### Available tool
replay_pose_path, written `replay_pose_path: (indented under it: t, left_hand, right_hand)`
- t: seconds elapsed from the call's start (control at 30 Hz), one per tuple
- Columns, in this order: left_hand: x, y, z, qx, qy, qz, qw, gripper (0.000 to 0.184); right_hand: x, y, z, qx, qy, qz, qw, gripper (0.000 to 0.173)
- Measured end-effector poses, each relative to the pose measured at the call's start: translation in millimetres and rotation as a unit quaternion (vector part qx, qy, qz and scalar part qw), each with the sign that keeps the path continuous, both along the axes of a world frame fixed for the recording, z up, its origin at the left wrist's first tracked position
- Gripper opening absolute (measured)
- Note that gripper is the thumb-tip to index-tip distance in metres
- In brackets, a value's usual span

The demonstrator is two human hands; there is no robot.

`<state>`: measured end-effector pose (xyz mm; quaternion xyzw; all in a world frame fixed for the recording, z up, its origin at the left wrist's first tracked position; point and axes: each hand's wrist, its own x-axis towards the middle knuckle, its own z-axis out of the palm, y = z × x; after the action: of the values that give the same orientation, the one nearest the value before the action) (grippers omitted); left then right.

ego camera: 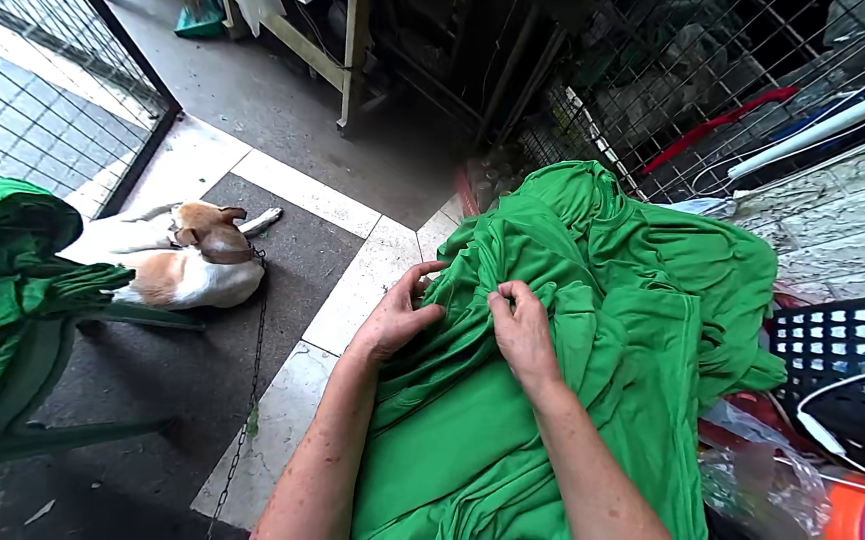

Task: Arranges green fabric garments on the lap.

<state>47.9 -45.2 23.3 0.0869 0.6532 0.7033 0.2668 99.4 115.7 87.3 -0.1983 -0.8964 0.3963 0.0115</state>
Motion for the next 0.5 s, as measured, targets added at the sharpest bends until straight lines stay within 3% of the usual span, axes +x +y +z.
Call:
replay_pose_path:
  t: [0.17, 0.33, 0.5]
  left_hand:
    - [-0.7, -0.9, -0.4, 0.009, -0.020, 0.018, 1.000, 0.050]
    - [-1.0, -2.6, -2.9, 0.008, 0.072, -0.058, 0.996, 0.032]
    - [3.6, 1.2, 1.7, -0.017, 0.098, -0.042, 0.994, 0.024]
  right_hand:
    - [4.4, -1.7, -4.9, 0.015, 0.027, -0.029, 0.999, 0.011]
    - [5.2, -4.4, -17.1, 0.068, 0.135, 0.023, 0.988, 0.019]
    - [4.4, -8.9, -8.6, 0.087, 0.076, 0.036, 0.993, 0.024]
